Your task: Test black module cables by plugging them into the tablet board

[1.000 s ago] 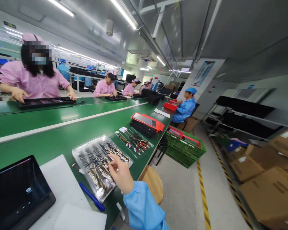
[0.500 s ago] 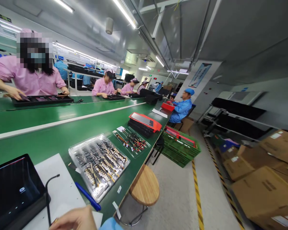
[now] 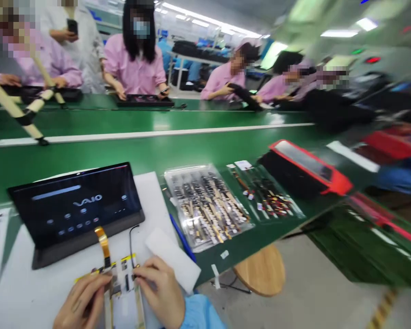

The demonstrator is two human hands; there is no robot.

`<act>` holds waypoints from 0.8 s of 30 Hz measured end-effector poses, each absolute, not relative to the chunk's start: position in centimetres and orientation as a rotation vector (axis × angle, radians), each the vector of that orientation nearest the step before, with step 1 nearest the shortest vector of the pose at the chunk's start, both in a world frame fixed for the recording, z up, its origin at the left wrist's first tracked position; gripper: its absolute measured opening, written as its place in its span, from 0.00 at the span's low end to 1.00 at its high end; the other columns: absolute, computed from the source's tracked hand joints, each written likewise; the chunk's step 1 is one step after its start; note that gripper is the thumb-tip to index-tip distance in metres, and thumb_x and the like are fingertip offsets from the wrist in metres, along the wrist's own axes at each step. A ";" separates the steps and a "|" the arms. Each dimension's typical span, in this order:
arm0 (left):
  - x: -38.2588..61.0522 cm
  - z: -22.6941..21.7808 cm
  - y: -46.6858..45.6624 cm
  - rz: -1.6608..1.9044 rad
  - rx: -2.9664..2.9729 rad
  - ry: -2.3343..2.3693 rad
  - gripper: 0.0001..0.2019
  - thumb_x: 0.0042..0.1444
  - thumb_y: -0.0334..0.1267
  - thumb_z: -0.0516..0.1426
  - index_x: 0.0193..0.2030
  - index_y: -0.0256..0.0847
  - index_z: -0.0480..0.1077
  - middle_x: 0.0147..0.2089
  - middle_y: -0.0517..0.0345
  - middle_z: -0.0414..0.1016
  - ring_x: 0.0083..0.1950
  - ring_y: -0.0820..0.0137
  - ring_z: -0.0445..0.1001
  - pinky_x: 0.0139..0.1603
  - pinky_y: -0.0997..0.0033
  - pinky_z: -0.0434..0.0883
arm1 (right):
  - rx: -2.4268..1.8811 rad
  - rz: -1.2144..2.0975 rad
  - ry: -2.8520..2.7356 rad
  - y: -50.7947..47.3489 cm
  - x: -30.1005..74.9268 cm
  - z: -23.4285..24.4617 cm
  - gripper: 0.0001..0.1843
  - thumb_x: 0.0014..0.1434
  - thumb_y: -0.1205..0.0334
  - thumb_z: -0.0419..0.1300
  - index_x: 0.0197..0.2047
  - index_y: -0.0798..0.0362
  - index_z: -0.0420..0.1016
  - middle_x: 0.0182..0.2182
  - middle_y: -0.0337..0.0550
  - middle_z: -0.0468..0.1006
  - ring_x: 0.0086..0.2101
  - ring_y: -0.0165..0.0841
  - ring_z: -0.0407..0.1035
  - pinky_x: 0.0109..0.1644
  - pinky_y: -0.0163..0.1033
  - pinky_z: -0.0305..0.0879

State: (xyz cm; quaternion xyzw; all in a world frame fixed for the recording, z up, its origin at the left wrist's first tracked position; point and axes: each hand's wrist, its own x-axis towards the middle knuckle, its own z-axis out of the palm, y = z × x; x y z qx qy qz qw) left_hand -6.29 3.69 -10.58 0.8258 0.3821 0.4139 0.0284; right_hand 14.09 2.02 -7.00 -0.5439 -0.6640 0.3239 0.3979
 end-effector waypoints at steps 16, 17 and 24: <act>-3.9 -6.7 2.5 0.881 2.625 1.093 0.14 0.57 0.27 0.48 0.47 0.37 0.68 0.40 0.49 0.67 0.40 0.66 0.66 0.38 0.64 0.69 | -1.223 0.662 -1.850 2.3 14.2 -7.6 0.09 0.58 0.72 0.54 0.40 0.54 0.71 0.31 0.40 0.73 0.34 0.25 0.70 0.37 0.27 0.69; -3.9 -6.7 2.5 0.878 2.623 1.095 0.14 0.57 0.27 0.48 0.47 0.37 0.68 0.40 0.49 0.66 0.41 0.66 0.65 0.38 0.63 0.69 | -1.219 0.663 -1.857 2.3 14.2 -7.7 0.08 0.58 0.72 0.54 0.40 0.54 0.71 0.31 0.40 0.73 0.34 0.25 0.70 0.37 0.27 0.69; -4.2 -7.1 2.5 0.954 2.478 1.049 0.14 0.56 0.25 0.49 0.47 0.35 0.68 0.41 0.49 0.67 0.41 0.67 0.64 0.39 0.65 0.67 | -1.196 0.657 -1.891 2.3 14.4 -7.8 0.09 0.58 0.72 0.54 0.41 0.54 0.70 0.31 0.40 0.73 0.33 0.25 0.69 0.36 0.28 0.69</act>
